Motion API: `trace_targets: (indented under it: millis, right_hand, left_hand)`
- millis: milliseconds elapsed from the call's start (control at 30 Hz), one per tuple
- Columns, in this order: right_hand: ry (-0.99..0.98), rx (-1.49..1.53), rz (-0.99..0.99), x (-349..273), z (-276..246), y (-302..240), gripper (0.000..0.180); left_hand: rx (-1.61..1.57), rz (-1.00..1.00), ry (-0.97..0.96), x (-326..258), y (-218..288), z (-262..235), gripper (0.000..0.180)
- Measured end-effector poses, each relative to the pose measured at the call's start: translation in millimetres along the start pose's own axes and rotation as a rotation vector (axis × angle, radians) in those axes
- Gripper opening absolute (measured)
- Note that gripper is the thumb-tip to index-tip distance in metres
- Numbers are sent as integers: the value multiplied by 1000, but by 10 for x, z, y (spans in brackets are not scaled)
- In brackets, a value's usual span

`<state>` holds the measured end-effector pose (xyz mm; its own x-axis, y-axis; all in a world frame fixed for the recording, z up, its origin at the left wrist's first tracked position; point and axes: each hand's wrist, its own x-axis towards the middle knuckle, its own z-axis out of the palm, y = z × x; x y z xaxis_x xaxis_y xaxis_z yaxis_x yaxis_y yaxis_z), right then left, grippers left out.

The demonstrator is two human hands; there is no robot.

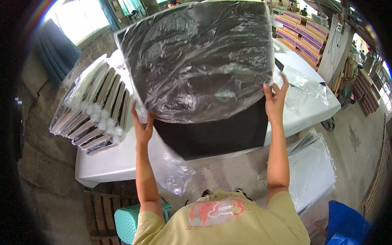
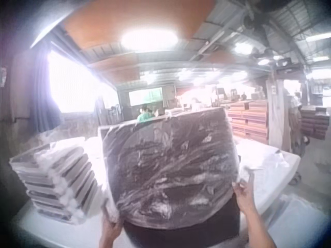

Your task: The person wraps individual black panels in plastic bags, folding the bag edges and stacking them on the table.

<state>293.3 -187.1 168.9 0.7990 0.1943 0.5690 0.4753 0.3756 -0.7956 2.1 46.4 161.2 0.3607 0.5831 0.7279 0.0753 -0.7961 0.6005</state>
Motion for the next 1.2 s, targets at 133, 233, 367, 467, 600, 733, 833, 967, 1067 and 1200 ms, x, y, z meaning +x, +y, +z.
trace_targets:
  millis: [133,233,367,467,600,733,833,967,1067,1200]
  right_hand:
    - [-447,-85,64,-52,-176,-307,66]
    - [-537,-262,213,-220,-344,17,42]
    - [-394,-901,99,-622,-398,789,20]
    - [-298,-1056,-46,-888,-472,1013,17]
    - [-219,-1125,-155,-1275,-743,1155,14]
    - [-312,-1108,-48,-1842,-1120,988,16]
    - [-359,-1151,12,-2276,-1452,670,18]
    - [-441,-1168,102,-2756,-1798,288,19]
    - [-551,-1089,174,-2953,-1912,15,18]
    - [-376,-1133,451,-3001,-2373,91,18]
  left_hand:
    - [-111,-87,-221,19,169,-248,65]
    - [6,36,-383,-216,144,-163,79]
    - [405,-310,-434,-1036,-678,207,43]
    - [563,-470,-370,-1293,-741,365,29]
    - [671,-398,-223,-1640,-754,290,21]
    - [738,-465,-296,-2140,-577,47,18]
    - [685,-409,-381,-2630,-309,-228,18]
    - [581,-522,-479,-3065,27,-532,20]
    - [502,-578,-470,-3186,152,-657,24]
    - [433,-590,-432,-3261,204,-736,26]
